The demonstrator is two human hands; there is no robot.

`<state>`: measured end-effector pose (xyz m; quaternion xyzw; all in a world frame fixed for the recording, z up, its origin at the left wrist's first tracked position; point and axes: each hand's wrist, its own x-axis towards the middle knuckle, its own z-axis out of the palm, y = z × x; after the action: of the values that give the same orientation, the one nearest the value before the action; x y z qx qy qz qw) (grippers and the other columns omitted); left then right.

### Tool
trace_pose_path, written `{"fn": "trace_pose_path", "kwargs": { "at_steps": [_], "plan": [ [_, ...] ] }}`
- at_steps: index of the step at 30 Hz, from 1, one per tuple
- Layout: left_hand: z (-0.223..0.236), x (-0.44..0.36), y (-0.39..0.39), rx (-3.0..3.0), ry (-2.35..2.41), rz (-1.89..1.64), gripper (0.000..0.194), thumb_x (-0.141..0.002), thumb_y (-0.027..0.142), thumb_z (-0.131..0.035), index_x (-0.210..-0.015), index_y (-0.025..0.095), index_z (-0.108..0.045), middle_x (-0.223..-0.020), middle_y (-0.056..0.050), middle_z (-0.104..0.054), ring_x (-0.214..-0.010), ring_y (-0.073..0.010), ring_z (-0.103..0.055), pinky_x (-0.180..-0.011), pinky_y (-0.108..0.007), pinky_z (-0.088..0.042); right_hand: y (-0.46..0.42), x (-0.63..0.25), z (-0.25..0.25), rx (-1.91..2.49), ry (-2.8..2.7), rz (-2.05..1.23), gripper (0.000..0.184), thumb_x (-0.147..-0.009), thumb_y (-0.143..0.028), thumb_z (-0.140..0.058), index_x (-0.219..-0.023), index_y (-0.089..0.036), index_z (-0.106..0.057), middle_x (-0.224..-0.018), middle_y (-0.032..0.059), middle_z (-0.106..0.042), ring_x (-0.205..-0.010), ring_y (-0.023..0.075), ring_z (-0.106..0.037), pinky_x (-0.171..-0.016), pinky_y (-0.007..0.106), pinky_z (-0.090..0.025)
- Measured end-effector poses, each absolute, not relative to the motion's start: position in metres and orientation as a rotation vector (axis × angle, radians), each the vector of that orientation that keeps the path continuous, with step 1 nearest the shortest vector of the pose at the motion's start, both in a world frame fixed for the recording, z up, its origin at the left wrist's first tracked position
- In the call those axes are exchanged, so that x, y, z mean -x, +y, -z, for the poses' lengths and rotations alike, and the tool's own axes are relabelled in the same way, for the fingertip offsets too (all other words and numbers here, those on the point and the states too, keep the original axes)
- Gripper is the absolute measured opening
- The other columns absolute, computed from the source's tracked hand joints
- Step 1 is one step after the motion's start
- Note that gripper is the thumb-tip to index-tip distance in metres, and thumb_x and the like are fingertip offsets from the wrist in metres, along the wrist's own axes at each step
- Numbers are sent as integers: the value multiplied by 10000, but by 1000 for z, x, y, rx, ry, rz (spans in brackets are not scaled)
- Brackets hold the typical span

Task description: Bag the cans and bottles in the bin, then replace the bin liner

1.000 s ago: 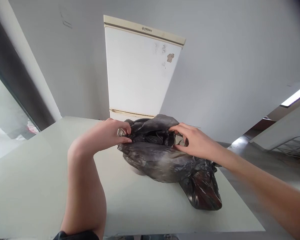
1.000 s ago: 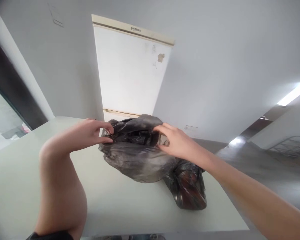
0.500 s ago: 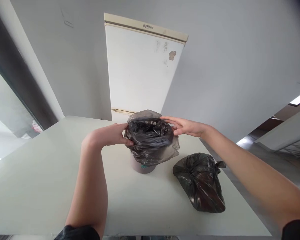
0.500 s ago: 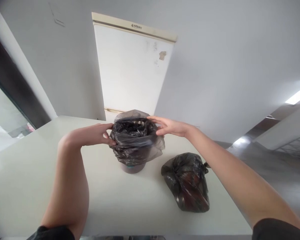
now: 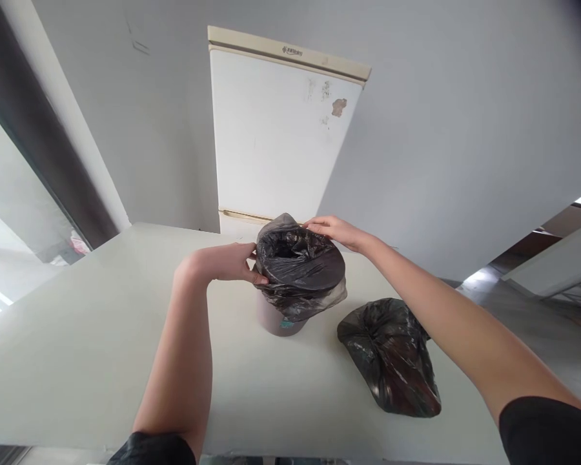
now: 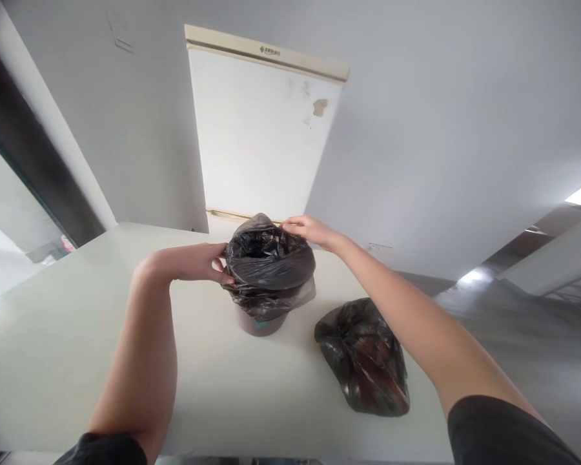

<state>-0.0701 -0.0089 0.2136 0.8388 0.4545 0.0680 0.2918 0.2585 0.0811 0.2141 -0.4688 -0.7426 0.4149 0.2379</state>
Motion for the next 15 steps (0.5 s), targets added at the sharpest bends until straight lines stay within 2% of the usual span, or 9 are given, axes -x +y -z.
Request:
{"fn": "trace_pose_path", "kwargs": {
  "at_steps": [3, 6, 8, 11, 15],
  "plan": [
    [-215, 68, -11, -2175, 1159, -123, 600, -819, 569, -738, -1344, 297, -636, -1330, -20, -729, -1155, -261, -681, -937, -324, -531, 90, -251, -211, 1153, -2110, -1267, 513, -836, -602, -836, -1175, -219, -799, -1252, 86, -769, -1183, 279, -705, -1078, 384, -547],
    [-216, 67, -12, -2169, 1174, -114, 566, -818, 596, -732, -1305, 316, -668, -1295, -2, -744, -1147, -265, -683, -925, -320, -530, 97, -240, -208, 1311, -1975, -1451, 556, -840, -684, -789, -1058, -173, -814, -1146, 122, -798, -1071, 297, -749, -984, 383, -609],
    [-216, 68, -13, -2170, 1185, -117, 569, -813, 629, -730, -1288, 320, -675, -1288, 3, -748, -1144, -265, -684, -920, -317, -529, 102, -234, -206, 1423, -1836, -1549, 644, -871, -783, -670, -1002, -169, -808, -1104, 135, -805, -1052, 309, -758, -944, 378, -633],
    [-215, 68, -14, -2166, 1189, -107, 566, -811, 647, -725, -1269, 318, -680, -1282, 1, -749, -1136, -267, -687, -915, -319, -527, 107, -230, -208, 1538, -1738, -1707, 750, -893, -865, -514, -1055, -186, -786, -1119, 130, -803, -1051, 307, -763, -917, 376, -649],
    [-215, 70, -15, -2143, 1197, -73, 488, -819, 625, -721, -1202, 324, -701, -1250, 15, -754, -1115, -264, -691, -894, -323, -533, 103, -232, -209, 1680, -1730, -1756, 820, -869, -904, -488, -1173, -191, -754, -1133, 144, -795, -982, 316, -766, -870, 408, -654]
  ]
}}
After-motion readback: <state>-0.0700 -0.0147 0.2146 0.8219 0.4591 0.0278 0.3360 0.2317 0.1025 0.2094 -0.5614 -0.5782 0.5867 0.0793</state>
